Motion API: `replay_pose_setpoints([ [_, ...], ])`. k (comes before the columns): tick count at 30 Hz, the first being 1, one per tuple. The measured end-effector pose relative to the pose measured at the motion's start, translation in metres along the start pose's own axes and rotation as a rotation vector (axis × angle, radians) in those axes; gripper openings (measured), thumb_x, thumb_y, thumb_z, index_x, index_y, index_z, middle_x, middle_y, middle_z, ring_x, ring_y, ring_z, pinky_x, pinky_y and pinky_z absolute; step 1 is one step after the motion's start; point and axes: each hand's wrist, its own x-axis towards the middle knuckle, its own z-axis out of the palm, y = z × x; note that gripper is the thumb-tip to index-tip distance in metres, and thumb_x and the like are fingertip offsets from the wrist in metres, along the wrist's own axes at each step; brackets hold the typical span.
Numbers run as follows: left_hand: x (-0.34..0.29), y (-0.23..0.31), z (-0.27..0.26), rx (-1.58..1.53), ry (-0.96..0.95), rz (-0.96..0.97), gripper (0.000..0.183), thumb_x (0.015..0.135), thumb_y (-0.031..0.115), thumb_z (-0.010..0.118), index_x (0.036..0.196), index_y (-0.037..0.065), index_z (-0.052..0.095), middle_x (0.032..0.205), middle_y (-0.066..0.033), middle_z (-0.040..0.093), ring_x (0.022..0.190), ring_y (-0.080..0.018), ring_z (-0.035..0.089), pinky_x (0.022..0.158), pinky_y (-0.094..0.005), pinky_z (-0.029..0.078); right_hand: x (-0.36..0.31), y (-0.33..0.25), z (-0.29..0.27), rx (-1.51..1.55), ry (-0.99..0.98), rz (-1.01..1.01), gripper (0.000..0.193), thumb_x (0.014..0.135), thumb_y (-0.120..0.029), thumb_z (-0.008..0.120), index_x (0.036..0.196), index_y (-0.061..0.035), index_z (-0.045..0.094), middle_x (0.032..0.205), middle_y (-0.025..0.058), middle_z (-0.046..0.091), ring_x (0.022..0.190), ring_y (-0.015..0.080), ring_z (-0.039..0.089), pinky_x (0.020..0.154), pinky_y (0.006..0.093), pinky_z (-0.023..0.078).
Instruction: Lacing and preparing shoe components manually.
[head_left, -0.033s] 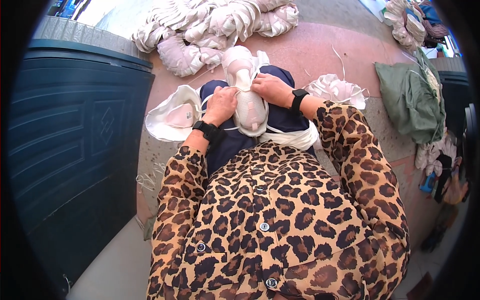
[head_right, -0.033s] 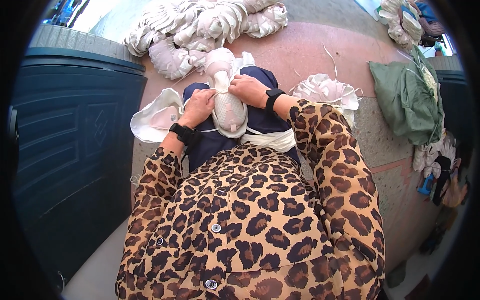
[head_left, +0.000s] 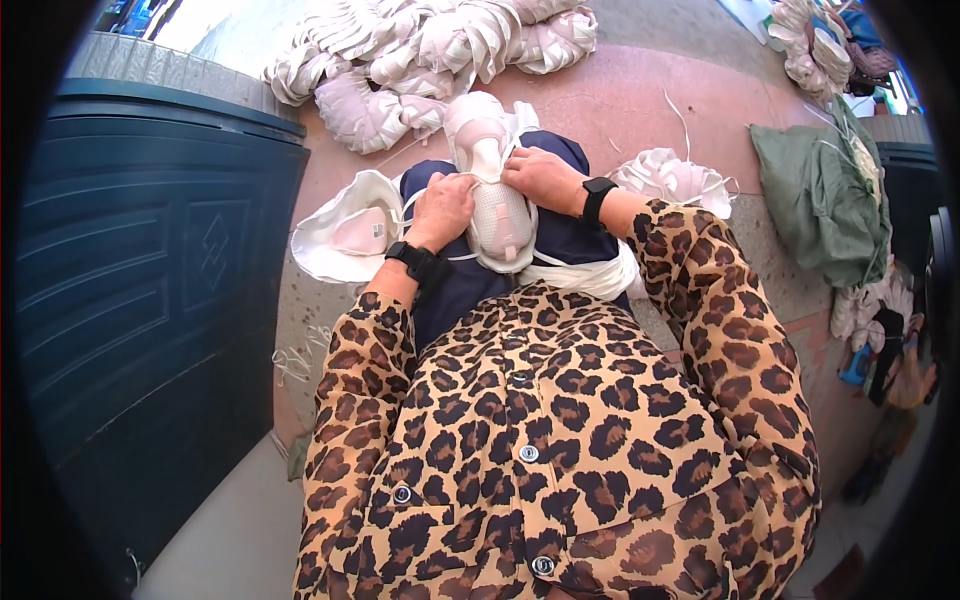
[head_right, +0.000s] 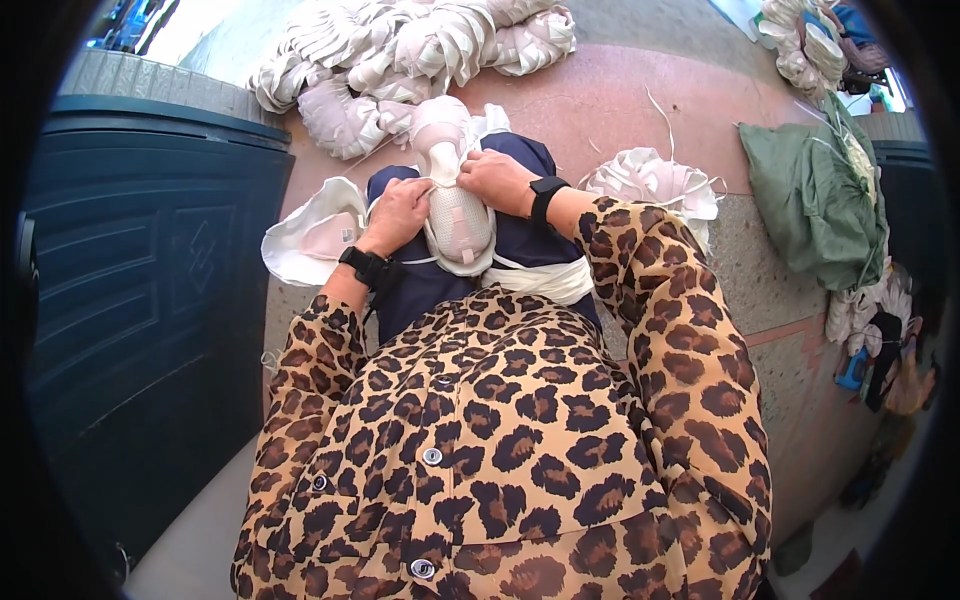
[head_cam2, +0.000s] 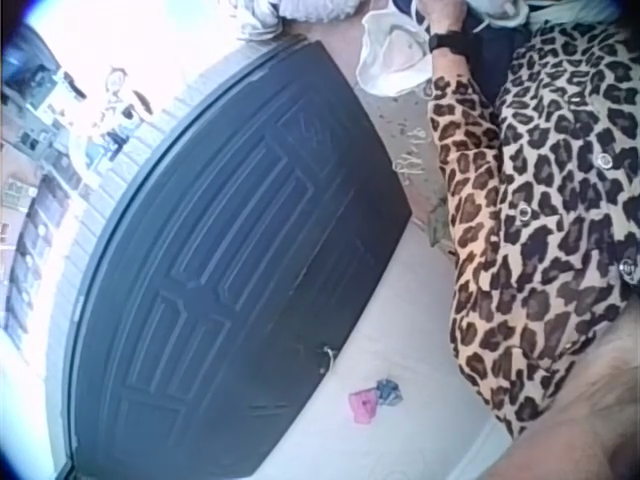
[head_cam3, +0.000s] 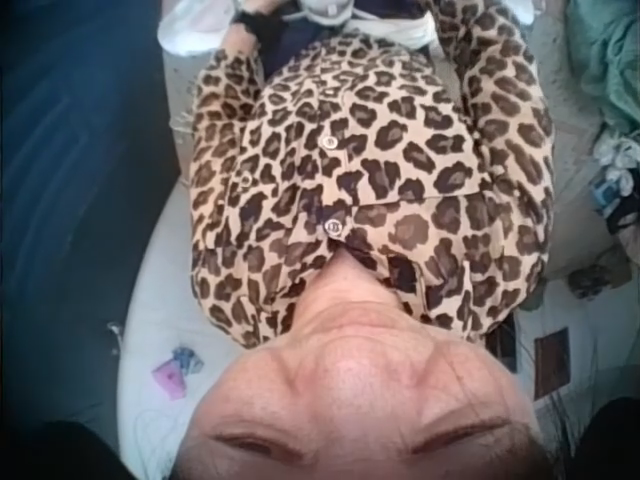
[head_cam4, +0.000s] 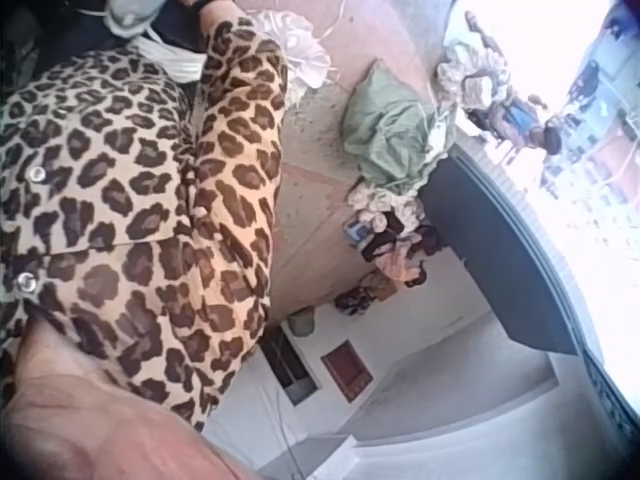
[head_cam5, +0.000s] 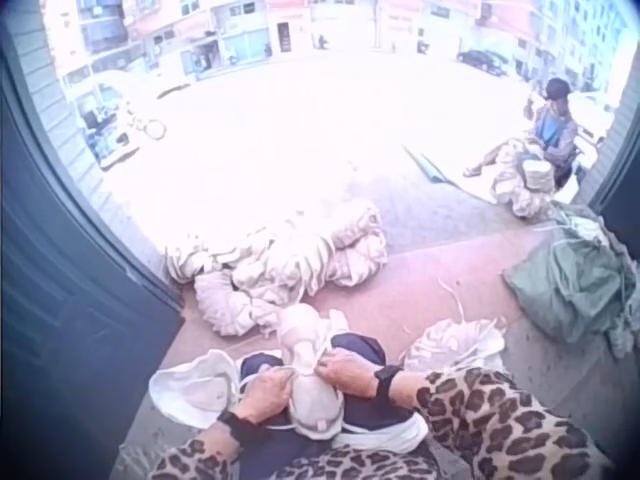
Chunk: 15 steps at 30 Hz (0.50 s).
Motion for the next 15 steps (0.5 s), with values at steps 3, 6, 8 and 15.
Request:
replay_pose_setpoints([
  [3, 0.000, -0.001, 0.000, -0.022, 0.034, 0.015, 0.023, 0.077, 0.011, 0.048, 0.095, 0.005, 0.061, 0.093, -0.0104, 0.061, 0.084, -0.0295, 0.053, 0.076, -0.0380, 0.045, 0.002, -0.001, -0.005, -0.196, -0.104, -0.072, 0.012, 0.072, -0.012, 0.052, 0.081, -0.0057, 0.057, 0.081, 0.0046, 0.056, 0.083, 0.0194, 0.053, 0.073, 0.0295, 0.042],
  [6, 0.000, -0.002, 0.002, -0.034, 0.066, 0.033, 0.023, 0.077, 0.011, 0.048, 0.095, 0.005, 0.061, 0.093, -0.0106, 0.062, 0.082, -0.0300, 0.054, 0.075, -0.0381, 0.045, 0.006, -0.002, -0.007, -0.372, -0.153, -0.152, 0.012, 0.073, -0.014, 0.051, 0.079, -0.0061, 0.058, 0.080, 0.0034, 0.055, 0.081, 0.0172, 0.053, 0.071, 0.0273, 0.041],
  [8, 0.000, -0.002, 0.003, -0.039, 0.081, 0.045, 0.024, 0.077, 0.010, 0.049, 0.096, 0.003, 0.061, 0.093, -0.0125, 0.062, 0.080, -0.0313, 0.054, 0.076, -0.0379, 0.044, 0.012, 0.000, -0.007, -0.476, -0.214, -0.236, 0.012, 0.074, -0.017, 0.052, 0.076, -0.0086, 0.061, 0.081, 0.0034, 0.058, 0.083, 0.0165, 0.055, 0.071, 0.0292, 0.042],
  [15, 0.003, 0.003, 0.006, 0.044, 0.113, 0.004, 0.023, 0.077, 0.017, 0.049, 0.094, 0.007, 0.061, 0.097, -0.0070, 0.061, 0.086, -0.0284, 0.054, 0.075, -0.0395, 0.046, 0.015, 0.014, -0.004, -0.347, -0.225, -0.251, 0.010, 0.073, -0.013, 0.053, 0.076, -0.0060, 0.058, 0.081, 0.0065, 0.058, 0.083, 0.0209, 0.056, 0.071, 0.0308, 0.045],
])
